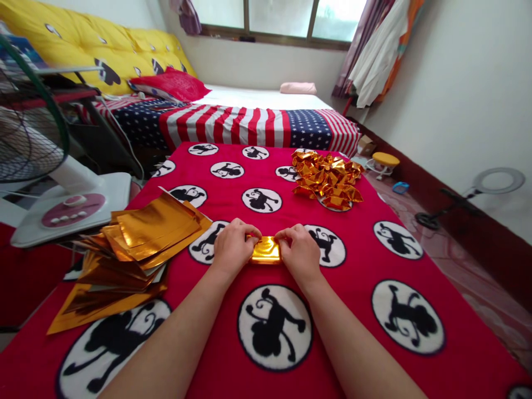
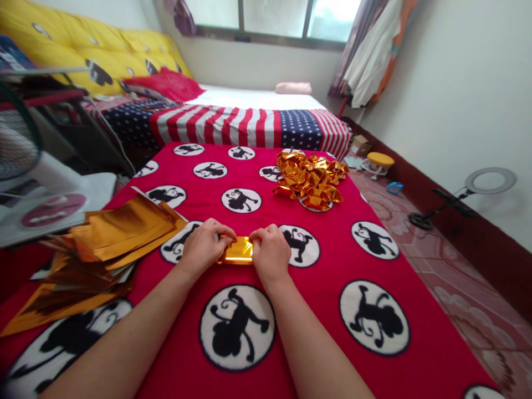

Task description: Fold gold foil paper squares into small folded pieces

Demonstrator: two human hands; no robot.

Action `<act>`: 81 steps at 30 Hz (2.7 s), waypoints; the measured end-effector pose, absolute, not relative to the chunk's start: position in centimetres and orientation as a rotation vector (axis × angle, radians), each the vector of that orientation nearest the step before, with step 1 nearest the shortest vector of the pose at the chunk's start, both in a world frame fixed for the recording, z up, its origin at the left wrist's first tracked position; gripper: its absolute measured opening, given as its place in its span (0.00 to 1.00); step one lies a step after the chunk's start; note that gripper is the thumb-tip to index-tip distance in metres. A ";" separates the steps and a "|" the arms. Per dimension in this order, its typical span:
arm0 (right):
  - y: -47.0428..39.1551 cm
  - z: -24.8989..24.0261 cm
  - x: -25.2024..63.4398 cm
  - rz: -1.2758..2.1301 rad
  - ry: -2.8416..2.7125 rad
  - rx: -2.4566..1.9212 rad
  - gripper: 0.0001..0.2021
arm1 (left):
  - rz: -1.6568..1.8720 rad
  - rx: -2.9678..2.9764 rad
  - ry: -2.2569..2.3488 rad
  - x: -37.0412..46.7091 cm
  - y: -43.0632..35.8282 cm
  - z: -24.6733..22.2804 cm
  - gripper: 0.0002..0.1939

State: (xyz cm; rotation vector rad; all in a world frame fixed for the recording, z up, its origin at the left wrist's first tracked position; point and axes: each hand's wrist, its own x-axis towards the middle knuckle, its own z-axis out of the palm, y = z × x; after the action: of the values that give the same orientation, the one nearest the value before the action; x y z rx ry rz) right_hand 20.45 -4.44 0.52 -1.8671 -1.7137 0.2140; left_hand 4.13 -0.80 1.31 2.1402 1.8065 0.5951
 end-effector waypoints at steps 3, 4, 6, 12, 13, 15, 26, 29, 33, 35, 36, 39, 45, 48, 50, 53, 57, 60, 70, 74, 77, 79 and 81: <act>-4.3 0.8 20.4 0.224 -1.734 -1.954 0.10 | 0.561 2.131 1.831 4.3 -0.9 1.5 0.09; -4.3 0.9 20.4 0.223 -1.735 -1.980 0.10 | 0.549 2.128 1.848 4.3 -1.0 1.6 0.09; -4.2 1.1 20.3 0.222 -1.733 -2.022 0.11 | 0.542 2.133 1.878 4.5 -1.1 1.8 0.10; -3.9 1.6 19.7 0.210 -1.715 -2.068 0.10 | 0.564 2.138 1.872 4.7 -1.2 1.9 0.13; -3.8 1.5 19.6 0.204 -1.714 -2.074 0.12 | 0.562 2.135 1.870 4.7 -1.1 1.9 0.13; -3.6 1.4 19.2 0.187 -1.712 -2.093 0.15 | 0.551 2.133 1.866 4.6 -1.1 1.8 0.13; -3.4 1.2 20.0 0.202 -1.751 -2.127 0.05 | 0.529 2.143 1.836 4.3 -0.9 1.5 0.10; -3.5 1.4 20.5 0.245 -1.750 -2.115 0.02 | 0.535 2.133 1.835 4.2 -0.9 1.5 0.10; -3.6 1.3 20.7 0.266 -1.759 -2.088 0.06 | 0.525 2.119 1.843 4.2 -0.9 1.6 0.10; -3.6 1.1 20.7 0.261 -1.761 -2.077 0.06 | 0.523 2.127 1.849 4.3 -0.9 1.7 0.10; -3.7 1.1 20.6 0.254 -1.760 -2.074 0.07 | 0.523 2.132 1.861 4.5 -0.9 1.8 0.11; -3.7 0.9 20.4 0.208 -1.757 -2.073 0.06 | 0.498 2.134 1.932 5.2 -0.9 2.1 0.18; -3.8 0.9 20.2 0.191 -1.763 -2.072 0.06 | 0.428 2.147 2.018 6.1 -0.6 2.0 0.24; -3.8 1.0 20.4 0.219 -1.765 -2.072 0.06 | 0.418 2.118 1.965 5.4 -0.3 1.9 0.18; -3.8 1.1 20.5 0.233 -1.761 -2.067 0.06 | 0.414 2.114 1.911 4.7 -0.1 1.9 0.13; -3.8 1.2 20.6 0.247 -1.750 -2.063 0.07 | 0.424 2.112 1.802 3.7 0.3 2.1 0.08; -3.8 1.3 20.7 0.268 -1.744 -2.061 0.07 | 0.448 2.076 1.704 3.1 0.6 2.3 0.07; -3.8 1.2 20.8 0.264 -1.732 -2.040 0.06 | 0.462 2.094 1.722 2.8 0.8 2.2 0.05; -4.0 0.6 21.0 0.272 -1.668 -1.949 0.05 | 0.450 2.143 1.721 1.7 1.1 2.2 0.09; -4.1 0.3 21.1 0.303 -1.583 -1.896 0.05 | 0.595 2.105 1.631 1.0 1.0 1.5 0.09; -4.1 0.3 21.1 0.354 -1.536 -1.811 0.06 | 0.678 2.033 1.552 0.7 1.2 0.9 0.09; -3.9 0.3 21.1 0.352 -1.516 -1.723 0.09 | 0.726 1.992 1.471 0.6 1.4 0.4 0.10; -3.7 0.2 21.2 0.323 -1.489 -1.626 0.12 | 0.793 1.964 1.356 0.7 1.6 0.0 0.10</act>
State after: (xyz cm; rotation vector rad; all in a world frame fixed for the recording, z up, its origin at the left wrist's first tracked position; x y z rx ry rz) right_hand 21.20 -3.65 0.17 -1.6258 -1.4894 0.3233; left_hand 0.75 1.61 0.02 1.9641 1.3556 0.7934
